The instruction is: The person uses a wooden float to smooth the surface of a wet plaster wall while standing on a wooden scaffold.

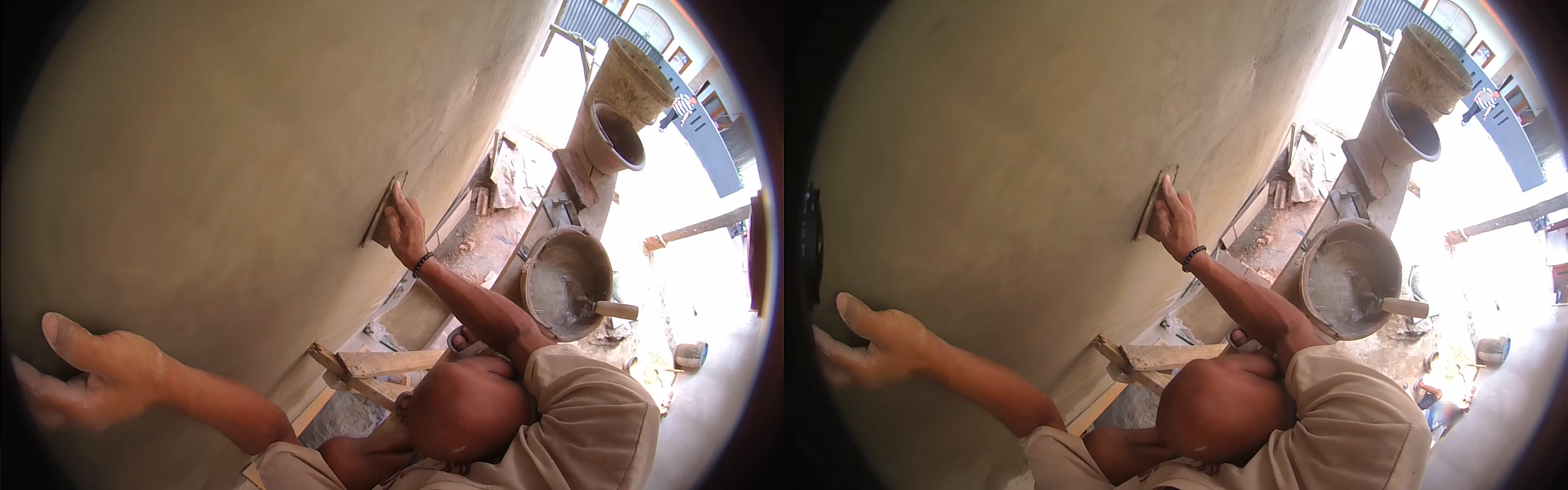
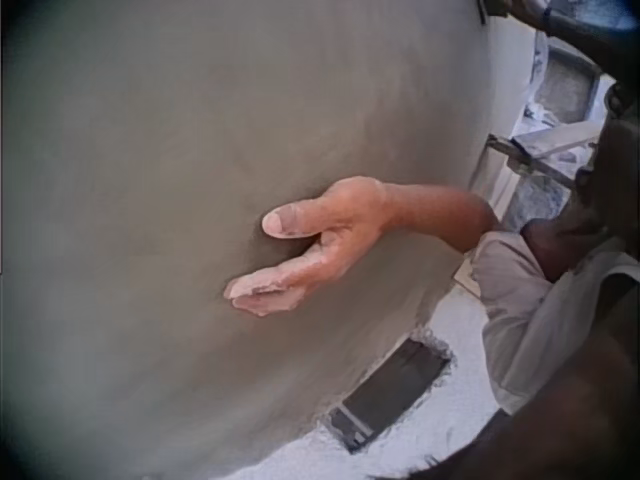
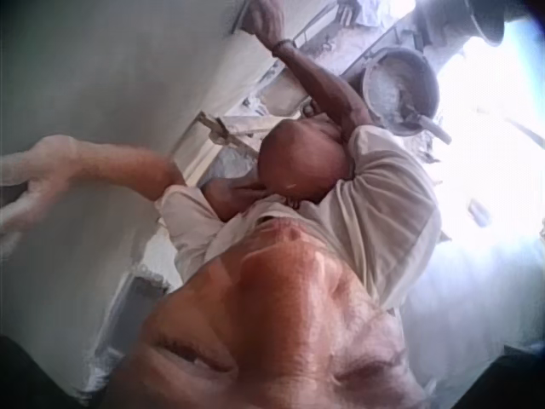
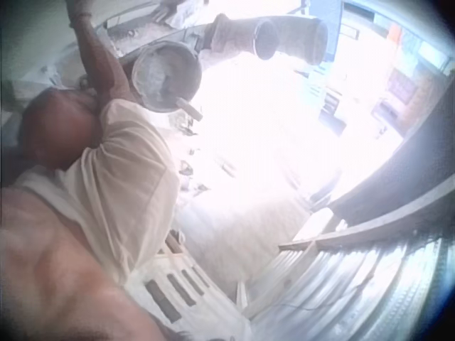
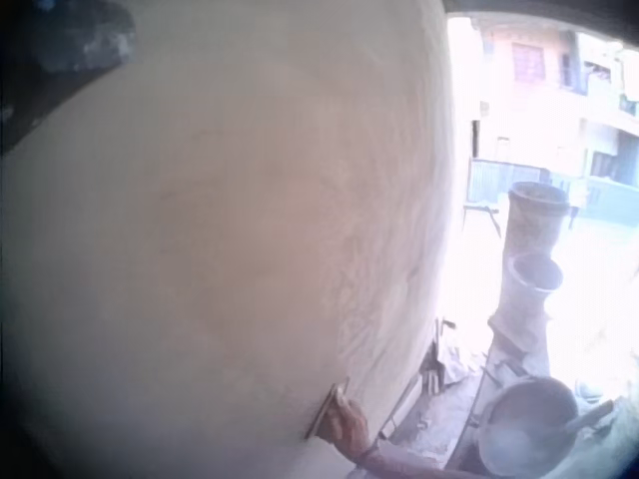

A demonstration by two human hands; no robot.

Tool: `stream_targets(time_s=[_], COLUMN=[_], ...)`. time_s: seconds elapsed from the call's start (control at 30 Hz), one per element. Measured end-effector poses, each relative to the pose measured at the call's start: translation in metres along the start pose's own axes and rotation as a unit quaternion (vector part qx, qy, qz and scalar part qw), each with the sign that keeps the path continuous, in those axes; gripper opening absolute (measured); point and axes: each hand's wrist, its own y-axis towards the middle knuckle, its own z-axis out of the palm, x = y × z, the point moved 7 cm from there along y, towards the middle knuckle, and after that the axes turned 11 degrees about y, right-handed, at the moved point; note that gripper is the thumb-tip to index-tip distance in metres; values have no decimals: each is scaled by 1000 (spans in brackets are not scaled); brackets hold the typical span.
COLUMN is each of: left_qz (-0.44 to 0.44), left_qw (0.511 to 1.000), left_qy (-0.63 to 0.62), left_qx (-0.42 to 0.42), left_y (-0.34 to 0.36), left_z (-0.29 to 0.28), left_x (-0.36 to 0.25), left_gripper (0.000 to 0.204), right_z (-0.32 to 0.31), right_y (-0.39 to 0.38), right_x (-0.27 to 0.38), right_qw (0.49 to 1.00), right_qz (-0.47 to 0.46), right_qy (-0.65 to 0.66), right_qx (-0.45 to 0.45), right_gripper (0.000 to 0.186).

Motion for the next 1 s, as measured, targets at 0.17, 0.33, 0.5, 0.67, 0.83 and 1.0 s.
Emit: stream_targets(time_s=[0.17,0.33,0.5,0.67,0.83,1.0], left_qz=[42,15,22,-31,-68,-77], left_qw=[998,997,982,989,984,969], left_qy=[28,-7,116,-6,28,128], left_qx=[40,73,146,144,161,198], left_y=[-5,-11,-9,-8,-1,-8], left_z=[3,2,8,17,-2,7], left_x=[19,1,-17,-28,7,-1], left_gripper=[51,51,57,64,76,82], right_z=[14,-34,-22,11,-23,-30], right_y=[18,120,55,6,93,51], right_x=[31,102,11,13,87,-6], right_qw=[998,990,998,995,992,994], right_qz=[-29,-125,7,52,-107,38], right_qy=[54,-1,11,81,23,33], right_qx=[-13,-71,-54,-30,-55,-97], right_gripper=[49,48,50,52,51,50])
